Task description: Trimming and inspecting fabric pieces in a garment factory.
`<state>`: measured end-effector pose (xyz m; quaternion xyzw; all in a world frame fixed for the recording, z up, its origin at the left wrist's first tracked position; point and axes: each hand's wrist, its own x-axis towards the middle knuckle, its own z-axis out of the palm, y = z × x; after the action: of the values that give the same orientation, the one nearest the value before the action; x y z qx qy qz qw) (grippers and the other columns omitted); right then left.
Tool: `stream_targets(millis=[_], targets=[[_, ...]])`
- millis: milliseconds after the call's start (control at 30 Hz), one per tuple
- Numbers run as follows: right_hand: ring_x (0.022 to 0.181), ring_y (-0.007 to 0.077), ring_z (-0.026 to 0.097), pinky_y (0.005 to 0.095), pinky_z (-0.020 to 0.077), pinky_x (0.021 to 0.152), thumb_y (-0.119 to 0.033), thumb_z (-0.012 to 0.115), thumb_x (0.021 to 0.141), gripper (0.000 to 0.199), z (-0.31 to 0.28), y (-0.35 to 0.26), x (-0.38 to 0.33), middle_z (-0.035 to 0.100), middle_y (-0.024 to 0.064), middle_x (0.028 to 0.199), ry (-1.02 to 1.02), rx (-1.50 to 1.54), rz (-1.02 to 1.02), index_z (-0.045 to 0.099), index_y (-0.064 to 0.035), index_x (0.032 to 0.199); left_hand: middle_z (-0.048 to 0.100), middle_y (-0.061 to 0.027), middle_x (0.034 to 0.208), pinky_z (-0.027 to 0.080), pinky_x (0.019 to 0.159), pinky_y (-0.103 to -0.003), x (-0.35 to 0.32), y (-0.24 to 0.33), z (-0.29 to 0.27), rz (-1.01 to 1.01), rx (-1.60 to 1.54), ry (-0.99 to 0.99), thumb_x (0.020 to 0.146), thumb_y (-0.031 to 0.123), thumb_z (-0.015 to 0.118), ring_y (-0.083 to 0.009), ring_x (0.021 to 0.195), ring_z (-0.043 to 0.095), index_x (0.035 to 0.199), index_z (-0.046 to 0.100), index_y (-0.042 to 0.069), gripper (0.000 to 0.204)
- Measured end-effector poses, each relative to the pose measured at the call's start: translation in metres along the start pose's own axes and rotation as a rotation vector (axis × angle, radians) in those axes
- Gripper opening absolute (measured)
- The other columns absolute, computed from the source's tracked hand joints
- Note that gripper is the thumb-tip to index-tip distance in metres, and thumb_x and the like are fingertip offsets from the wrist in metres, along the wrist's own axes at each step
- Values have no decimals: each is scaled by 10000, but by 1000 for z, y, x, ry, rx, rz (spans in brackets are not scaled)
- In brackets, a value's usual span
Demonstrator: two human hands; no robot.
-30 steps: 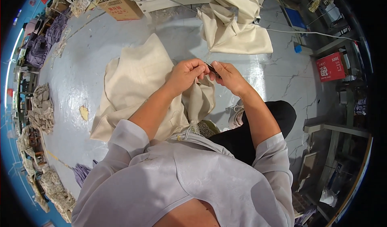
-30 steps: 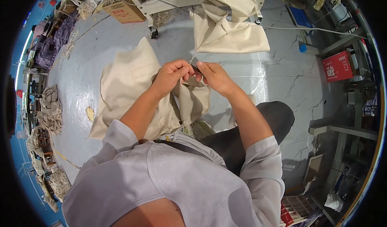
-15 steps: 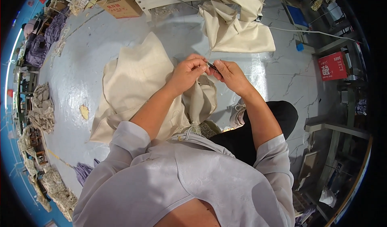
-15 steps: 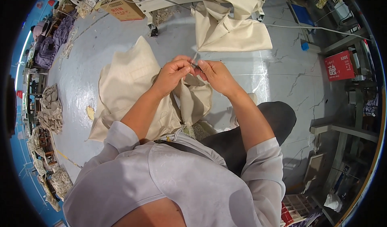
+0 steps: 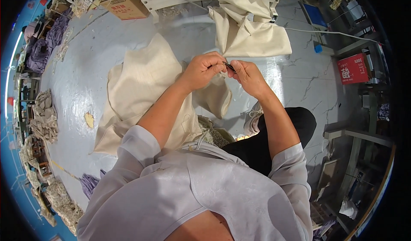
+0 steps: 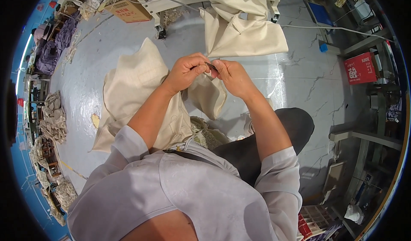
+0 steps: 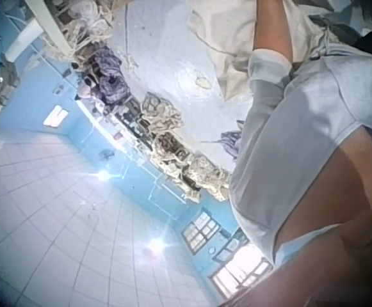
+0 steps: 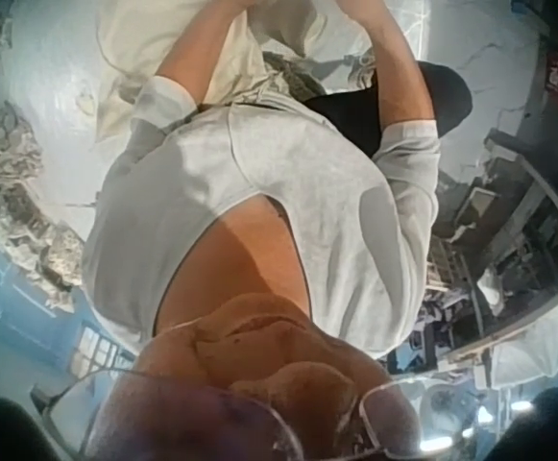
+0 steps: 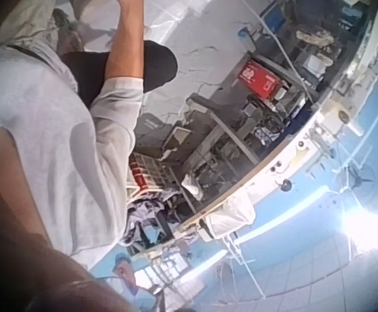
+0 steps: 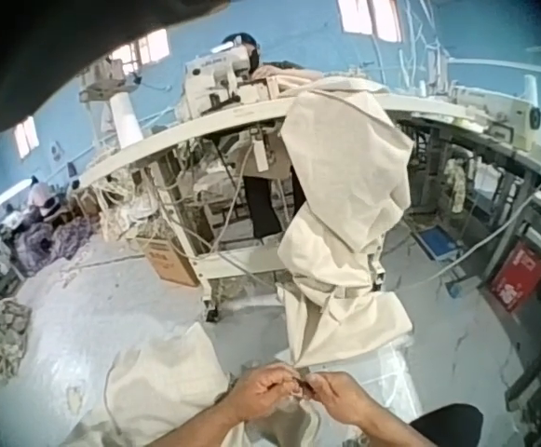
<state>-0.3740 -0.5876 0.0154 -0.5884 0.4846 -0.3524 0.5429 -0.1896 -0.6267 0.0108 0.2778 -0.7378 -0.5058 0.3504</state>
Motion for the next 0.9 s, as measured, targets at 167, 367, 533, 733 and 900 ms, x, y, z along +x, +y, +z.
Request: stream_targets(millis=[167, 367, 533, 733, 900], targets=[[614, 100, 423, 242, 393, 587, -372, 375, 930, 468, 3, -5, 0, 512, 27, 657, -9, 16, 15, 553, 23, 756, 566, -68, 830, 423, 688, -240, -1, -1, -3, -29, -72, -39, 821, 45, 515, -124, 742, 520, 784, 579, -23, 101], [603, 103, 416, 248, 383, 566, -374, 370, 932, 472, 5, 0, 1, 498, 29, 638, 2, 88, -27, 554, 17, 742, 552, -46, 767, 409, 632, -229, -2, 0, -1, -40, -53, -25, 813, 40, 525, -112, 681, 511, 773, 587, -16, 93], [584, 105, 371, 258, 352, 535, -366, 357, 936, 479, 5, -6, 2, 426, 9, 584, -10, -29, -5, 535, 4, 689, 553, -49, 766, 412, 633, -231, -2, -2, 1, -17, -67, -21, 808, 28, 530, -112, 685, 512, 775, 588, -18, 81], [557, 70, 371, 215, 342, 517, -337, 499, 882, 356, -3, -3, 5, 449, -3, 619, 176, 284, -62, 543, -9, 749, 560, -50, 803, 416, 671, -240, -1, -2, 0, -39, -165, 17, 833, 41, 512, -116, 721, 510, 773, 586, -21, 114], [550, 45, 363, 194, 345, 505, -140, 726, 675, 289, 4, 2, 7, 530, -24, 718, 419, -200, -219, 585, -41, 906, 565, -51, 833, 412, 709, -243, -2, 1, -6, -56, -203, 53, 853, 71, 507, -118, 750, 503, 772, 586, -19, 145]])
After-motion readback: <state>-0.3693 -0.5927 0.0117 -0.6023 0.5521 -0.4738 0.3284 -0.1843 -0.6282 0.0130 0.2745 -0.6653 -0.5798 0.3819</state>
